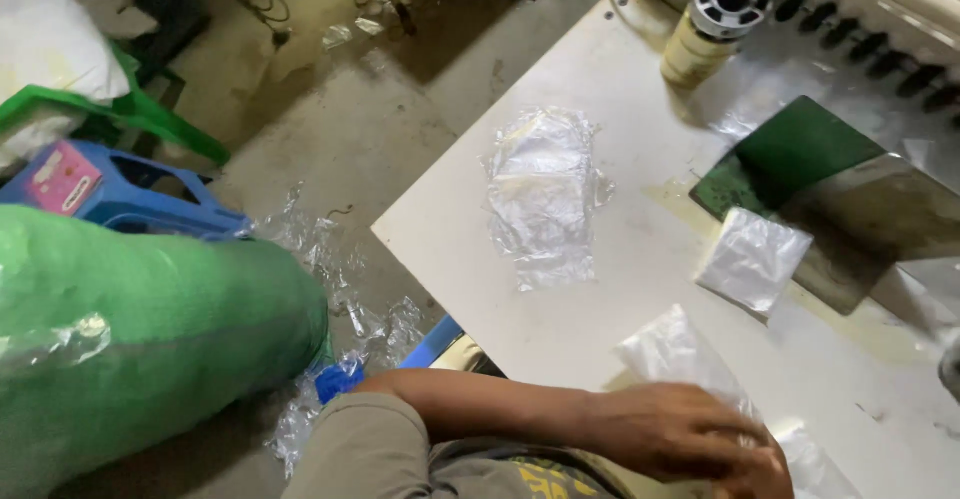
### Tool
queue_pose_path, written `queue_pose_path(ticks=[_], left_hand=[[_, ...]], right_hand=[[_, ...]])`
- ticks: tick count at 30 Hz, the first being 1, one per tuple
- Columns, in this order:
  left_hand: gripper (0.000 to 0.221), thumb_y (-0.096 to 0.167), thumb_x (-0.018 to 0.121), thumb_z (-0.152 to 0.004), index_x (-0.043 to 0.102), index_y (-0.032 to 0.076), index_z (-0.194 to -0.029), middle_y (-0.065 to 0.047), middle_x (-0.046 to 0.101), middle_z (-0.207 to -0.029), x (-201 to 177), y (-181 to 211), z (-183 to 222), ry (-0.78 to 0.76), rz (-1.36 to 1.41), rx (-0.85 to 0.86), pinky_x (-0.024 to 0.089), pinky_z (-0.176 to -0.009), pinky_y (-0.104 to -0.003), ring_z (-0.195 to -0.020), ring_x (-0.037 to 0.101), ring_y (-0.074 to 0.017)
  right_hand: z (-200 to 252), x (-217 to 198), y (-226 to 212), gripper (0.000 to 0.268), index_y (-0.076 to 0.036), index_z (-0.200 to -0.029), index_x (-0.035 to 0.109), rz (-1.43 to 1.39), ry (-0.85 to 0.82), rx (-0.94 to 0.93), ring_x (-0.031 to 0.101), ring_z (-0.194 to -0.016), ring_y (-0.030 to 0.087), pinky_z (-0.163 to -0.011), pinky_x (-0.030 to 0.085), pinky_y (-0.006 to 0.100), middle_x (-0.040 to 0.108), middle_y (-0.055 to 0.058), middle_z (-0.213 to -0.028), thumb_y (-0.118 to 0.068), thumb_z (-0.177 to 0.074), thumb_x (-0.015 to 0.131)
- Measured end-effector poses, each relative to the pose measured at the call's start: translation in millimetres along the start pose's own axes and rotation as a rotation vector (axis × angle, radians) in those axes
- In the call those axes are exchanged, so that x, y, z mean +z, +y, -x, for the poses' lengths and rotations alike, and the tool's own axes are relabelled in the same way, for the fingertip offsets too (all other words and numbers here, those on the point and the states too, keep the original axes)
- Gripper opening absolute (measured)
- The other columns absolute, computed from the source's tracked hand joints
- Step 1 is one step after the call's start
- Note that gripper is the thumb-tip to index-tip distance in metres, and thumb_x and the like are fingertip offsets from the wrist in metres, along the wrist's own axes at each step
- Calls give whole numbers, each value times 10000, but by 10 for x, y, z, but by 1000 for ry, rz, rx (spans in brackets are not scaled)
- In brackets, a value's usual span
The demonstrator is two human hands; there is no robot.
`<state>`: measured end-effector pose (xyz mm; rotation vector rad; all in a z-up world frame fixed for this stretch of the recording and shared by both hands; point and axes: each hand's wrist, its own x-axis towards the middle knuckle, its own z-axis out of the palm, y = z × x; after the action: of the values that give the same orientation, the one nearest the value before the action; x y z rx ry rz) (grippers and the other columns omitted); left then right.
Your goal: Folding and packing small plastic bags into a larger sack
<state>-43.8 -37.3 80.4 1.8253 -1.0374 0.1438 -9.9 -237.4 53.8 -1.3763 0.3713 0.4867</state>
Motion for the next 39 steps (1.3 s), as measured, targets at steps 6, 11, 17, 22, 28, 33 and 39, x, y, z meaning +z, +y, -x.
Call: queue_pose_path(ticks=[6, 11, 17, 22, 28, 33, 39], left_hand=[[682, 464, 212, -1078, 399, 44, -1582, -171, 385, -1683, -160, -422, 202, -93, -569, -343, 151, -1379, -476, -1614, 328, -318], [915, 714, 246, -945, 311, 114, -1633, -78, 320, -1720, -230, -393, 202, -216, -896, -379, 118, -1362, -429, -1627, 270, -243], [721, 471, 250, -1065, 289, 9, -1618, -203, 263, -1721, -234, -374, 198, -33, -505, -355, 135, -1350, -526, -1629, 239, -369], [689, 399, 196, -1070, 211, -6, -1628, -211, 204, -1715, -212, -372, 296, -118, -481, -389, 78, -1329, -509, -1615, 156, -345], [679, 407, 367, -1047, 324, 29, -1609, -188, 298, -1684, -193, -417, 226, -258, -518, -467, 120, -1280, -516, -1579, 232, -357], [603, 337, 433, -1022, 406, 128, -1587, -85, 419, -1500, -190, -595, 239, -219, -608, -513, 212, -1242, -481, -1424, 314, -335], [801, 408, 705, -927, 375, 68, -1572, -101, 688, -1028, -259, -471, -14, -505, -548, -754, 472, -790, -399, -956, 566, -295]], right_hand=[[-277, 128, 366, 372, 32, -1323, 651, 83, 128, 98, 638, -924, 315, -800, 523, 416, 697, 228, -1125, -20, -957, 611], [279, 605, -631, 421, -79, -1482, 612, 392, 330, 206, 669, -815, 483, -728, 569, 522, 677, 386, -1100, -235, -1095, 559], [302, 367, -76, 398, 52, -1386, 674, 1066, 396, -1011, 670, -1256, 362, -1082, 509, 432, 698, 204, -1401, -210, -1142, 496], [237, 510, 440, 704, -122, -1579, 360, 1492, 37, -842, 191, -1595, 409, -1259, 178, 559, 280, 128, -1702, -493, -984, 424], [241, 308, 249, 691, -343, -1601, 393, 1674, 299, -640, 130, -1603, 398, -1243, 204, 637, 225, 78, -1736, -598, -962, 448], [222, 225, 41, 666, -154, -1526, 567, 1556, 491, -689, 249, -1536, 497, -1182, 290, 652, 338, 217, -1674, -557, -997, 540], [266, 343, 334, 504, -132, -1394, 624, 1463, 360, -798, 548, -1336, 268, -1001, 452, 392, 592, 60, -1453, -418, -980, 629]])
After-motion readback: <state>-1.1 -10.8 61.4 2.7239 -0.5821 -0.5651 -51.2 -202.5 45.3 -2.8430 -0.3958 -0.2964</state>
